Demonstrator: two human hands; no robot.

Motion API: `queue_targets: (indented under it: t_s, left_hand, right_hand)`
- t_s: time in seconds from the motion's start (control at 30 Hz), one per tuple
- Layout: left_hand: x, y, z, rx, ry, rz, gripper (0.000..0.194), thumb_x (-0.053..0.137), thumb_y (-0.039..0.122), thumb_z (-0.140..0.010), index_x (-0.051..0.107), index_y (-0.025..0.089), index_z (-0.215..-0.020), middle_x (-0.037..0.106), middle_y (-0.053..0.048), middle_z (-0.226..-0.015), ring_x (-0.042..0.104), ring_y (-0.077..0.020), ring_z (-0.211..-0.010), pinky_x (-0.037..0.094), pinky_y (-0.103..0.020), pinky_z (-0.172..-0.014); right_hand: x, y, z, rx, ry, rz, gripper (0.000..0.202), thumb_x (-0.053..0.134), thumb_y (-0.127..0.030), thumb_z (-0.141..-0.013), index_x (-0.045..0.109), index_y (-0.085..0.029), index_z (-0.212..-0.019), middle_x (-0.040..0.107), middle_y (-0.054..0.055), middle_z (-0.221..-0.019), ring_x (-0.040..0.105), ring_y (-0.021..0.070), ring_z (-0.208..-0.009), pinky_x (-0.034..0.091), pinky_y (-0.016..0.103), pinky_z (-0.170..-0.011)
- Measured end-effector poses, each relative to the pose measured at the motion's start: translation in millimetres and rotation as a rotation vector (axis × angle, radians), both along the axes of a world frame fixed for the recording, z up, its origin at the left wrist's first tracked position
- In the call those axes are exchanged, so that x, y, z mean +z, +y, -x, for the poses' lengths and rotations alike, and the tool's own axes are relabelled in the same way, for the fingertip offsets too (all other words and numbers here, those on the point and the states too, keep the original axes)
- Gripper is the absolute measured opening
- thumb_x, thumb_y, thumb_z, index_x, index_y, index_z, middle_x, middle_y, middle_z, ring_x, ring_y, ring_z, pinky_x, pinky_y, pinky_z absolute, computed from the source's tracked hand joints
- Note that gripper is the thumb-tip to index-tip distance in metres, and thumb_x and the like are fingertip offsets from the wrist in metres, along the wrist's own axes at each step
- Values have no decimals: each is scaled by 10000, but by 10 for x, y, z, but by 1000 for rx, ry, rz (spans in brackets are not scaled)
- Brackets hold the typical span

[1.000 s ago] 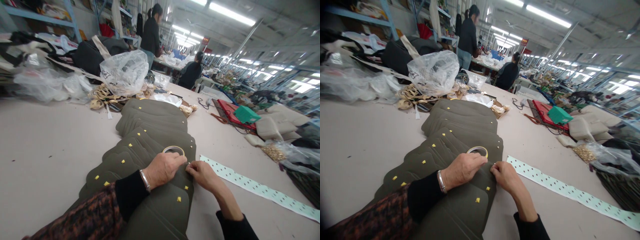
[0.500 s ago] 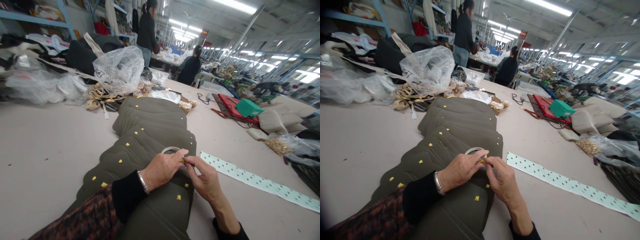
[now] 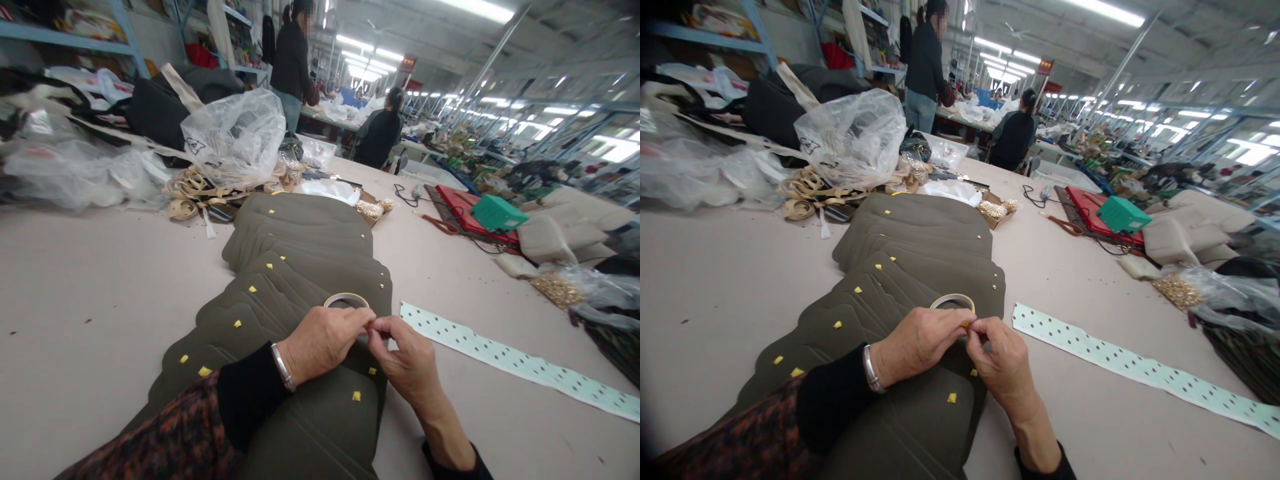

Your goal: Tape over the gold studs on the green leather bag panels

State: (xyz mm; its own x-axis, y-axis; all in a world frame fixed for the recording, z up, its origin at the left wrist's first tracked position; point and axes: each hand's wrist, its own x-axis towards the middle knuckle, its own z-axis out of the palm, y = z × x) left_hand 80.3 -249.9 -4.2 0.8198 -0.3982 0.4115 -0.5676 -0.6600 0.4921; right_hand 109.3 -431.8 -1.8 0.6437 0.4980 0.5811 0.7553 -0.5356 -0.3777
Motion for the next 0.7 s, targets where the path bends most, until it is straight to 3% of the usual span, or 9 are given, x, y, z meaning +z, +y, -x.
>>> queue_targets:
  t_s: [0.1,0.23,0.37,0.5,0.6,0.7]
  left_hand:
    - [-1,-15,-6,48,7,-24,122,407,219,-966,526,204,-989,648,1,-908,643,-169,-861,520,-277,-736]
    - [-22,-23,-22,91,-28,-65,107,427,177,-943,532,195,-927,626,5,-831,624,-155,-771,493,-248,-663]
    - [-22,-53,21,99,-174,-96,182,374,160,-946,529,170,-851,589,-10,-739,587,-155,-679,459,-259,-599]
    - [3,-125,108,27,-271,-143,201,368,170,-957,511,178,-816,577,-2,-731,552,-150,-655,440,-270,-594]
    - [6,-146,102,24,-186,-265,140,406,162,-950,511,180,-859,590,-8,-792,553,-165,-707,449,-284,-620]
    - [-6,-123,50,67,-76,-389,85,444,170,-938,510,181,-885,602,-32,-873,552,-206,-821,465,-319,-678]
  right_hand:
    - [-2,13,21,-23,-44,3,122,533,-102,-833,600,-187,-777,636,-5,-688,587,105,-613,453,222,-608]
    - [5,57,85,-93,23,-49,108,554,-135,-814,636,-194,-775,659,-6,-681,589,105,-577,461,218,-582]
    - [8,103,84,-228,362,-204,108,582,-245,-801,665,-198,-748,667,-5,-638,595,121,-540,471,225,-536]
    - [-45,-59,-108,-377,698,-399,221,656,-388,-737,665,-167,-732,625,2,-568,593,144,-519,495,266,-540]
    - [-111,-265,-266,-323,926,-483,328,703,-470,-690,670,-151,-763,621,9,-614,591,145,-570,512,286,-589]
    - [-178,-368,-345,-270,940,-397,353,679,-505,-716,649,-154,-740,604,4,-651,545,116,-575,465,253,-571]
